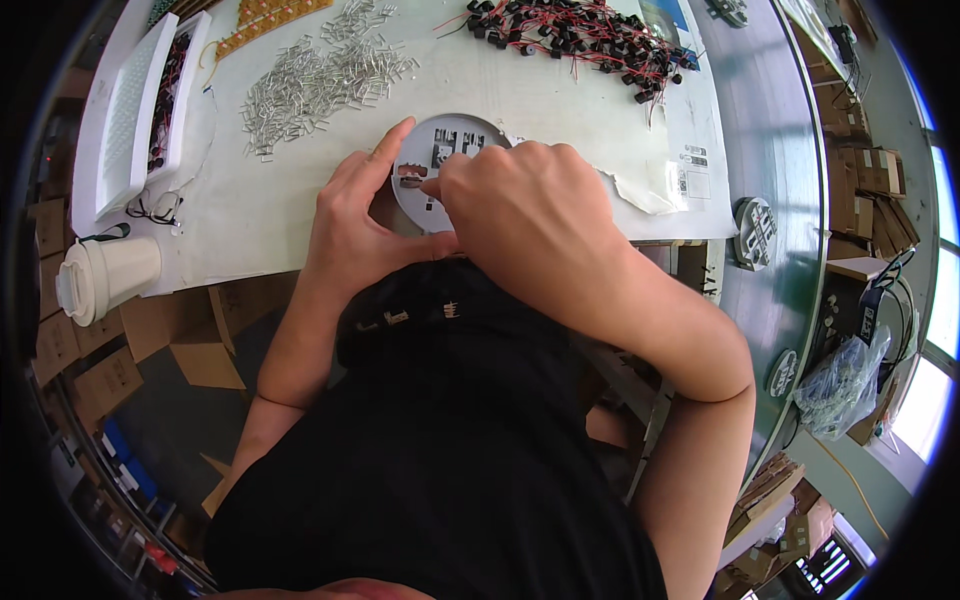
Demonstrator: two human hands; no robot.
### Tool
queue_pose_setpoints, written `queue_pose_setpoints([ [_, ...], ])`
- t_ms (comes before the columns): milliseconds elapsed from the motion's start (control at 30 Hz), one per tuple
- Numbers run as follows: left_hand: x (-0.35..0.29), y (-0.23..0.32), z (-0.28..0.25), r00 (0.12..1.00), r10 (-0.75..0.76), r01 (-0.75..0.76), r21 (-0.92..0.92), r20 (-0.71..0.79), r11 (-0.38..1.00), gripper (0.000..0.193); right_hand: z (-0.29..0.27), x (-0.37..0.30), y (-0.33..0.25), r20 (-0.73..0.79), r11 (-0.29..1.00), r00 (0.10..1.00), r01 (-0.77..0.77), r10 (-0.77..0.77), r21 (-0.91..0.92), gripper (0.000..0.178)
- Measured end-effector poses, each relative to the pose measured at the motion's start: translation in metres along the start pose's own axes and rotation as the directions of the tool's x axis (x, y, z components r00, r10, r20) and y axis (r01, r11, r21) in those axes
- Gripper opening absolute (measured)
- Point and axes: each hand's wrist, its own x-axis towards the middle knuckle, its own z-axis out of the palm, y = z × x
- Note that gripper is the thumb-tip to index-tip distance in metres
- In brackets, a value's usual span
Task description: Assembling small electronic components into a circular jig or base using tweezers.
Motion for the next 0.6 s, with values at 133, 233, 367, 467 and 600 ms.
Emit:
queue_pose_setpoints([
  [133, 0.0, 0.001, -0.002, 0.999, -0.017, 0.017, 0.003, 0.029, 1.0, 0.112, 0.002, 0.002, -0.001, 0.044, 0.997, 0.999, -0.015, 0.019, -0.082, 0.01],
  [233, 0.001, 0.002, 0.0, 1.0, -0.002, 0.002, 0.003, 0.016, 1.0, 0.112, 0.008, -0.003, -0.001, 0.041, 0.99, 0.999, -0.027, 0.033, -0.139, 0.012],
  [367, 0.001, 0.0, 0.002, 1.0, -0.005, 0.005, -0.012, 0.004, 1.0, 0.112, 0.016, -0.005, 0.007, -0.011, 0.991, 1.0, -0.003, 0.002, -0.132, 0.016],
  [467, 0.002, 0.001, 0.0, 1.0, -0.011, 0.011, -0.014, 0.0, 1.0, 0.113, 0.015, -0.006, 0.009, -0.052, 0.996, 0.998, 0.013, -0.017, -0.088, 0.018],
  [600, 0.001, 0.001, 0.0, 1.0, -0.018, 0.018, -0.009, 0.015, 1.0, 0.113, 0.013, -0.007, 0.006, -0.075, 0.999, 0.997, 0.005, -0.008, -0.038, 0.018],
])
